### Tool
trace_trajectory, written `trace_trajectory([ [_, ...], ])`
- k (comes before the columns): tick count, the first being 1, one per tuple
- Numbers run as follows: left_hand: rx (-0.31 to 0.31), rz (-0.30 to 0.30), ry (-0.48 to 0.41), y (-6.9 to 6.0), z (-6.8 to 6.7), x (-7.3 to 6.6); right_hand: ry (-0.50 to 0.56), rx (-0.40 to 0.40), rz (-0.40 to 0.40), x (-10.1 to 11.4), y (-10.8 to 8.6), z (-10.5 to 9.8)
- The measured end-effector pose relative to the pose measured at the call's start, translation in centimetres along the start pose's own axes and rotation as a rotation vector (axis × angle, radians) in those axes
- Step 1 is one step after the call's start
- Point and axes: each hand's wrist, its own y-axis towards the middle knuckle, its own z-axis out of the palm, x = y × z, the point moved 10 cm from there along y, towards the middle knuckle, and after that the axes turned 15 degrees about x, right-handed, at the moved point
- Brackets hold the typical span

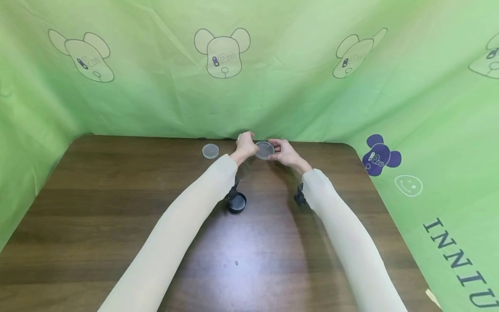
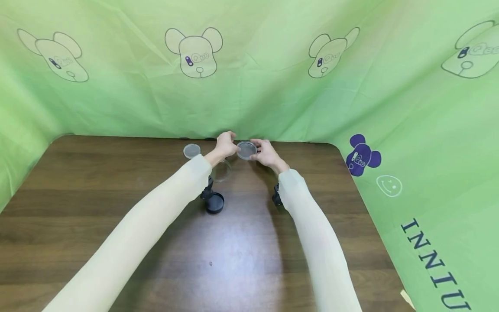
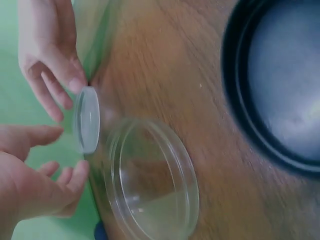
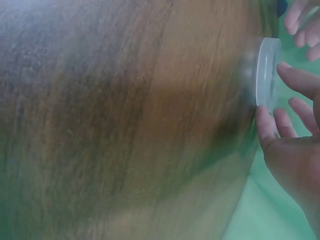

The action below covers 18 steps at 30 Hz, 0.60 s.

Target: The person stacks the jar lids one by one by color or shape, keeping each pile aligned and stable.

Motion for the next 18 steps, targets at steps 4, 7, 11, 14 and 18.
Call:
trace_trajectory([
  [4, 0.015, -0.047, 0.071, 0.7, 0.9, -0.2, 0.019, -0.016, -0.009, -0.1, -0.1, -0.1],
  [7, 0.026, -0.053, 0.065, 1.0, 1.4, -0.1, 0.013, -0.045, -0.001, -0.2, -0.3, -0.3],
  [11, 0.052, -0.045, 0.055, 1.3, 1.9, 0.2, 0.009, -0.052, 0.013, -0.4, -0.2, -0.3],
  [14, 0.072, -0.026, 0.063, 1.5, 2.2, 0.4, 0.018, -0.050, 0.019, -0.6, -0.1, -0.1],
  [18, 0.078, 0.008, 0.106, 1.6, 2.5, 0.5, 0.024, -0.066, 0.044, -0.9, -0.1, 0.1],
])
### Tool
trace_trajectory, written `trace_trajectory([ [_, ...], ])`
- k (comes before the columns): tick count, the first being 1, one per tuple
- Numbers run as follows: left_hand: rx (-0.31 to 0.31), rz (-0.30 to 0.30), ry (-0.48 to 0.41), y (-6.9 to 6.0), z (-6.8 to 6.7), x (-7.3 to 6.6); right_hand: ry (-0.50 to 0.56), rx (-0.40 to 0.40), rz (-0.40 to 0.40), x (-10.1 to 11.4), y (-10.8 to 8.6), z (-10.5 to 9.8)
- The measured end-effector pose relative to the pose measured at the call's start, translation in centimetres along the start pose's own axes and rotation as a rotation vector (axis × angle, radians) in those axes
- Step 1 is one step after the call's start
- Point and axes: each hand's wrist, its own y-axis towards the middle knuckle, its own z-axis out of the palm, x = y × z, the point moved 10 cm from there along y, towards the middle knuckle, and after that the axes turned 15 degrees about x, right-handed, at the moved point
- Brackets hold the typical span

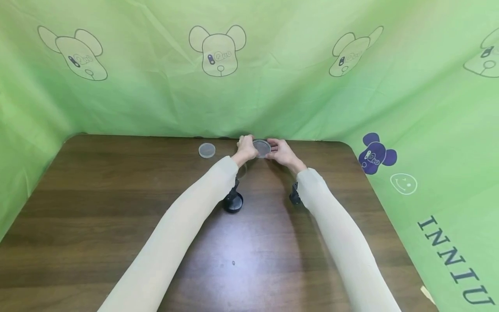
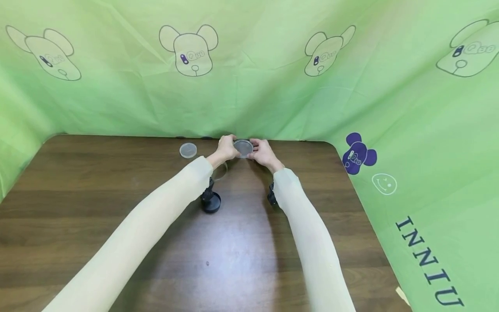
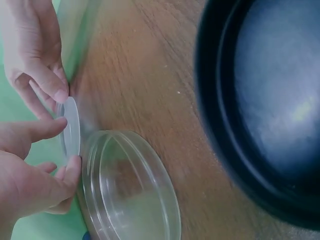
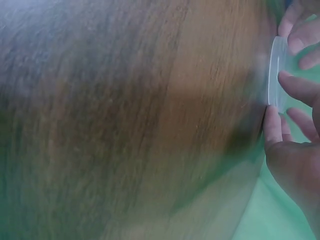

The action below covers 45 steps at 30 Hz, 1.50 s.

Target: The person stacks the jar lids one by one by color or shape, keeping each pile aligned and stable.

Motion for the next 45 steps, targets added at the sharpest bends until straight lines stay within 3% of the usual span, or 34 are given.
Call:
trace_trajectory([
  [7, 0.008, 0.002, 0.095, 0.1, 0.2, 0.1, -0.018, 0.003, 0.043, -0.3, -0.1, 0.5],
  [18, 0.023, -0.007, 0.000, -0.3, -0.3, 0.2, 0.017, -0.002, 0.016, -0.2, -0.3, -0.1],
  [25, 0.029, 0.028, 0.018, -0.2, -0.6, 0.1, 0.029, -0.012, -0.001, 0.1, -0.5, -0.1],
  [35, 0.039, 0.113, -0.013, -1.1, -1.0, -0.2, 0.032, -0.021, 0.004, 0.2, -1.0, -0.1],
  [45, 0.022, 0.125, -0.078, -2.4, -1.4, 0.4, 0.036, 0.010, -0.005, 1.0, -1.1, 0.7],
])
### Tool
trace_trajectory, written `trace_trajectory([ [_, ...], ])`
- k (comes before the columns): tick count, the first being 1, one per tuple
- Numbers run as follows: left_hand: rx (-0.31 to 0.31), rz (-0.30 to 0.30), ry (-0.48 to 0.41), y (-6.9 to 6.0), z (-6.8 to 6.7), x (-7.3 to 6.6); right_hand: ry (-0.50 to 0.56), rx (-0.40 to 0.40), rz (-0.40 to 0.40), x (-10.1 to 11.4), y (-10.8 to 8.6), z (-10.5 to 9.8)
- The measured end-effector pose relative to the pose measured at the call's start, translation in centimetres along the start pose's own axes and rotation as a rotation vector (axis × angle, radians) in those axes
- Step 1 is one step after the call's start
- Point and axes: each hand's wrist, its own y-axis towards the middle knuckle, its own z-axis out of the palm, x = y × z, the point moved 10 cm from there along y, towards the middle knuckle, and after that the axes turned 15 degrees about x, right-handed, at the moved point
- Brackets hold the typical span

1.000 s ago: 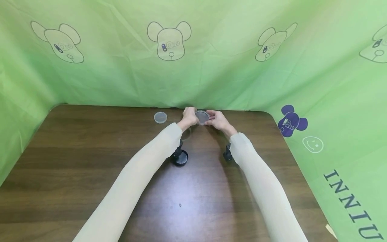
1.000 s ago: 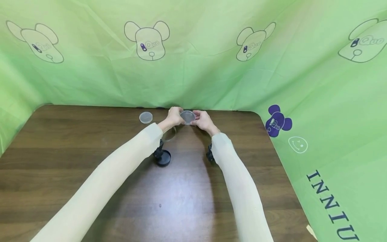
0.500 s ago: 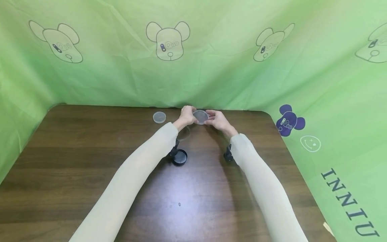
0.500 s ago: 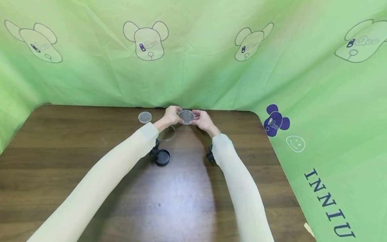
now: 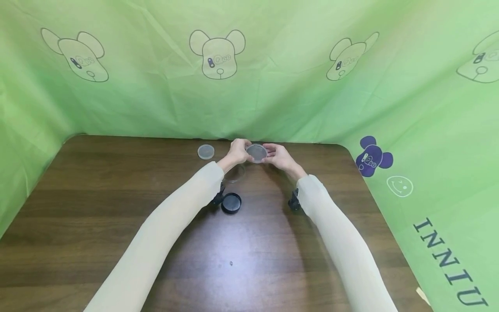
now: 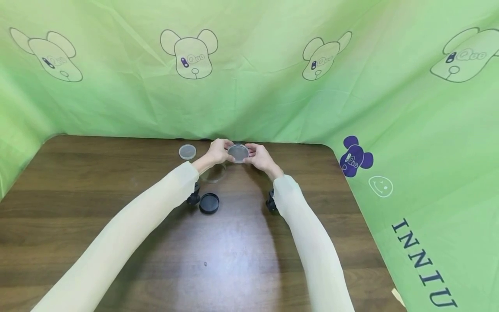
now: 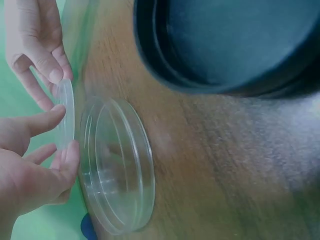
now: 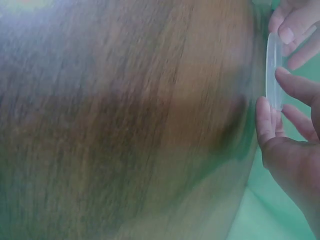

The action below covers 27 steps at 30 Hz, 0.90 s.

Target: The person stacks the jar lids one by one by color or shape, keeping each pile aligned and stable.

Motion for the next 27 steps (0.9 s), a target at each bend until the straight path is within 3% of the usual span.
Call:
trace_trajectory([
  [6, -0.024, -0.014, -0.056, -0.7, -0.5, 0.7, -0.023, 0.010, -0.016, 1.1, 0.1, 0.7],
  [16, -0.029, 0.013, -0.019, -1.6, -1.1, 0.6, -0.047, 0.017, -0.022, 1.8, 0.1, 1.6],
  [27, -0.037, 0.023, -0.139, -3.3, -2.0, 1.7, -0.074, 0.002, -0.087, 3.2, 0.4, 2.8],
])
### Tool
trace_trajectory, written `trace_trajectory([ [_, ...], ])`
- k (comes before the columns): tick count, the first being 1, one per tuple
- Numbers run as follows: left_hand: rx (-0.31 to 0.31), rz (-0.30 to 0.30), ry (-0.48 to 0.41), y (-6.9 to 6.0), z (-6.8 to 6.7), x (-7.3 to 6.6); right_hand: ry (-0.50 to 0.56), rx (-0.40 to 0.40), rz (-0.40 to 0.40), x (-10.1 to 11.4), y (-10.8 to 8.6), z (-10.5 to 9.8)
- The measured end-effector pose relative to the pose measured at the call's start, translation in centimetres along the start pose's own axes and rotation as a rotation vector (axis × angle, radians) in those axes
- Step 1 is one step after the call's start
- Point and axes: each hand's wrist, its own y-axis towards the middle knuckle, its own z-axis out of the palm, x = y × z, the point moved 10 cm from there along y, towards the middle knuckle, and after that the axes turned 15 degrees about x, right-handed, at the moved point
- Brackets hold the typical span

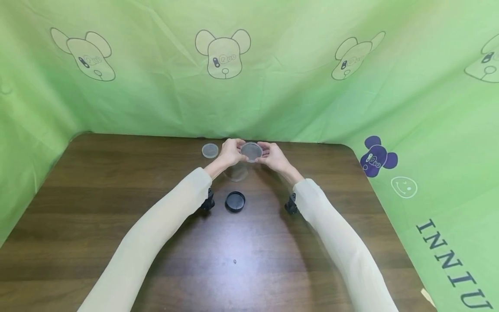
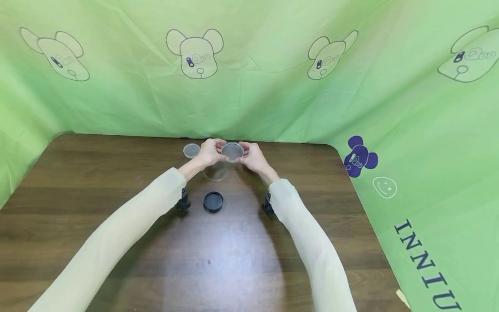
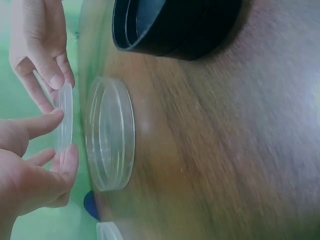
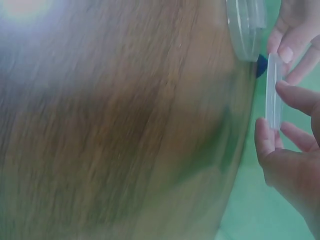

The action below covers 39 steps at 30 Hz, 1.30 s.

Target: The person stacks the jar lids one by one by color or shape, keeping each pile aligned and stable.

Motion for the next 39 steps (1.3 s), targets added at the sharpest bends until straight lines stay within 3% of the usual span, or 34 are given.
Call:
trace_trajectory([
  [5, -0.018, 0.005, 0.020, -0.7, -0.6, 0.0, 0.000, -0.004, -0.024, 0.9, 0.0, 0.4],
  [12, -0.018, 0.030, -0.022, -1.7, -1.2, 0.3, -0.015, -0.006, -0.041, 1.5, 0.0, 1.0],
  [24, -0.016, 0.067, 0.028, -3.3, -1.5, 0.3, -0.029, 0.002, -0.050, 2.0, -0.3, 2.4],
  [39, 0.014, 0.050, -0.012, -4.6, -1.3, 2.0, -0.007, 0.019, -0.004, 1.8, -0.4, 4.4],
])
